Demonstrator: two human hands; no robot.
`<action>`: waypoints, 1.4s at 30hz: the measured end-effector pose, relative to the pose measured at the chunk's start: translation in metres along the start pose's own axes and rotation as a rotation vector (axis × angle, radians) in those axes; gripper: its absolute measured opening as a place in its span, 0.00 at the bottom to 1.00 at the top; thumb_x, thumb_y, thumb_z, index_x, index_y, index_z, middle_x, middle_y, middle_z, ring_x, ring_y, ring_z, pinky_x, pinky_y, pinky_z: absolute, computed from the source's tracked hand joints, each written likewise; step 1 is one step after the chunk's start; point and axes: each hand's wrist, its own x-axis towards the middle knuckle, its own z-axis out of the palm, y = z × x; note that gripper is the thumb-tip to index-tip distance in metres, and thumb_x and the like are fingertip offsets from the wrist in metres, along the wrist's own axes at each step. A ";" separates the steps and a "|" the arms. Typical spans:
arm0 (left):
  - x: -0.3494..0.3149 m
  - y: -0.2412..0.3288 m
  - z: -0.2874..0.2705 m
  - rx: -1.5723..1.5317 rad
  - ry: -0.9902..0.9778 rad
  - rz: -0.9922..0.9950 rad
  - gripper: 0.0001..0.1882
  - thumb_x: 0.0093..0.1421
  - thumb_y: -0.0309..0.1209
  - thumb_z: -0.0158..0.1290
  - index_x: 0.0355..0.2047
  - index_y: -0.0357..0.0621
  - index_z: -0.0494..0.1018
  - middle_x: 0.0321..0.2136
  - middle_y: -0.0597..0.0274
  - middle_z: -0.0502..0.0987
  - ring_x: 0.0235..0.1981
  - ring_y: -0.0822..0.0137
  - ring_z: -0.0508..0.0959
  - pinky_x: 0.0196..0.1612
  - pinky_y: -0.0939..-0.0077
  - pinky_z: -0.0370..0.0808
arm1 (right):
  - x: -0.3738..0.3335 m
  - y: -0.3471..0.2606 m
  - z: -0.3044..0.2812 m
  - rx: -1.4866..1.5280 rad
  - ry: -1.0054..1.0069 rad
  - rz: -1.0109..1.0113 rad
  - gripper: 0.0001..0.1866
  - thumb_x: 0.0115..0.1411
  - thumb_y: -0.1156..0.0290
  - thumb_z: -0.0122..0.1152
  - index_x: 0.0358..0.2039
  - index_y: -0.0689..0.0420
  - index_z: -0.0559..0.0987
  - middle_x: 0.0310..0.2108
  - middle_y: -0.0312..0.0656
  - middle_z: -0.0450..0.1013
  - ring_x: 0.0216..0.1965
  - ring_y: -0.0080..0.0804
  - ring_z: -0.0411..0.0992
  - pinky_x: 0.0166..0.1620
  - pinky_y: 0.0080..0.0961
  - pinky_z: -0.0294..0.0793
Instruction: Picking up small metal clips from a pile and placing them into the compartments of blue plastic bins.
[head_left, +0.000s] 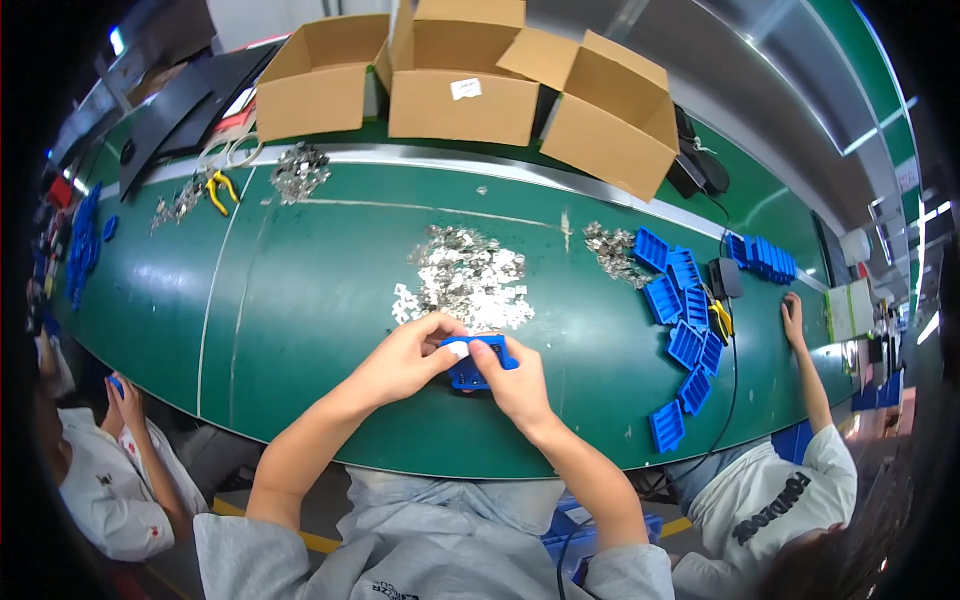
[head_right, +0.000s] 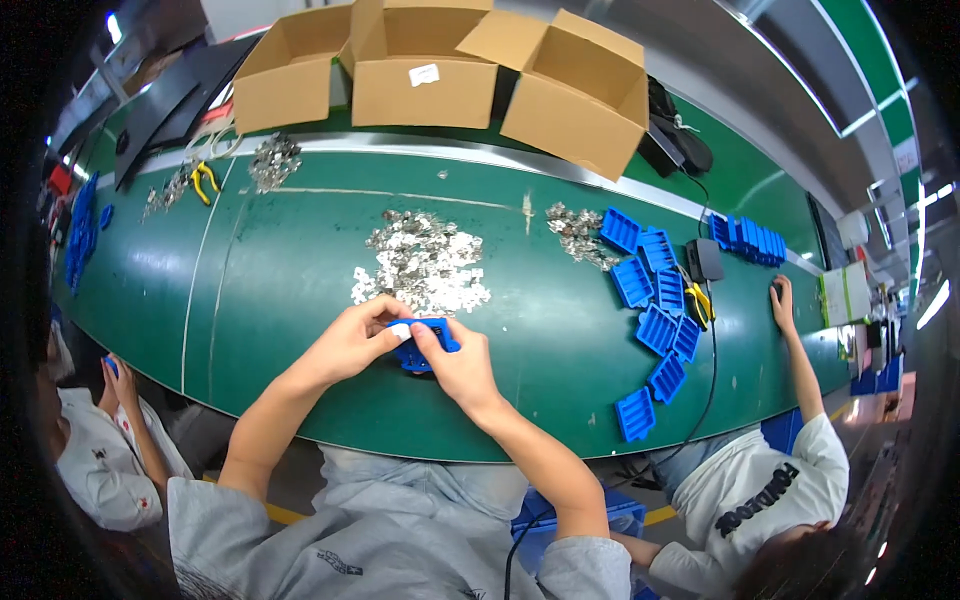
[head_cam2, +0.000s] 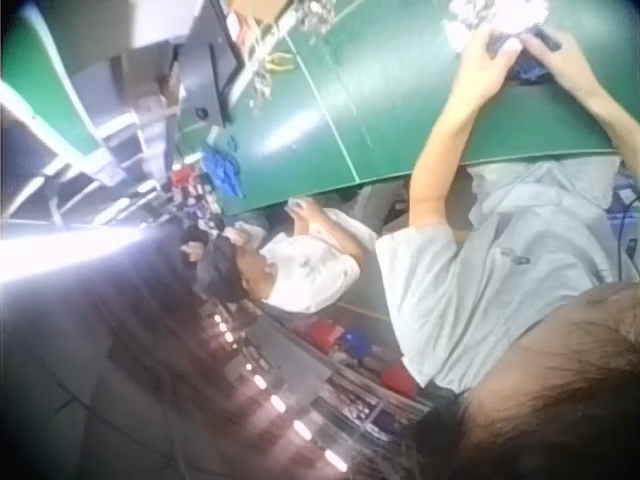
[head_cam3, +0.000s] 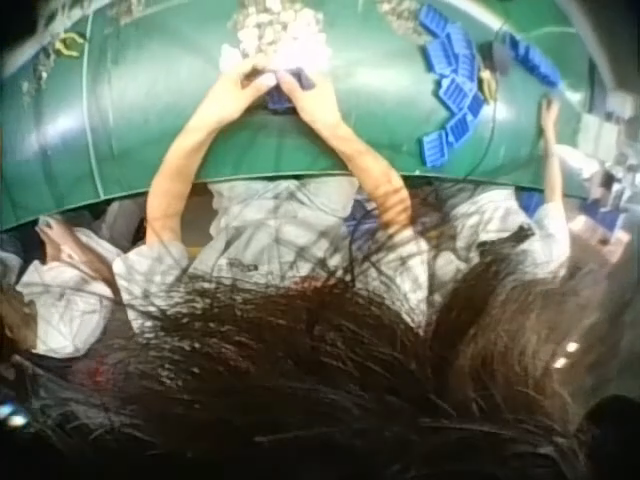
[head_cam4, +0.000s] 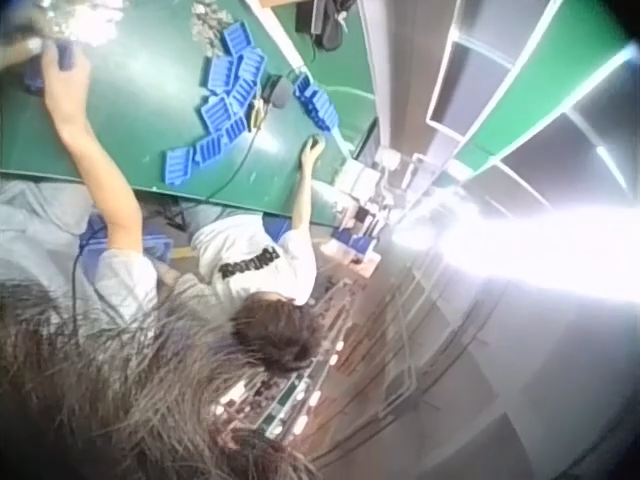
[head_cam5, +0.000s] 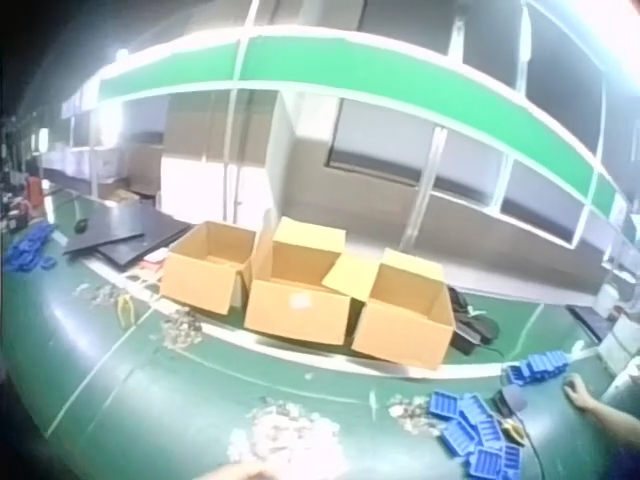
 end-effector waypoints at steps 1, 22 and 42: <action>-0.001 0.002 -0.001 -0.008 -0.010 0.006 0.11 0.62 0.25 0.51 0.43 0.35 0.69 0.38 0.60 0.75 0.38 0.74 0.76 0.43 0.78 0.74 | 0.000 -0.001 0.000 -0.068 -0.011 -0.037 0.13 0.63 0.67 0.59 0.39 0.65 0.79 0.29 0.34 0.76 0.30 0.15 0.70 0.33 0.17 0.73; 0.211 -0.007 0.121 0.831 0.072 0.575 0.09 0.57 0.30 0.54 0.38 0.43 0.77 0.34 0.52 0.77 0.37 0.50 0.77 0.41 0.62 0.74 | 0.064 0.020 -0.168 1.453 0.569 -0.216 0.24 0.62 0.46 0.51 0.39 0.56 0.77 0.34 0.39 0.78 0.34 0.32 0.78 0.29 0.18 0.77; 0.223 -0.011 0.139 1.038 0.083 0.654 0.09 0.55 0.35 0.55 0.37 0.50 0.76 0.33 0.58 0.73 0.35 0.55 0.77 0.36 0.62 0.74 | 0.068 0.025 -0.173 1.398 0.523 -0.191 0.24 0.62 0.47 0.51 0.39 0.58 0.77 0.35 0.40 0.77 0.37 0.34 0.78 0.29 0.19 0.78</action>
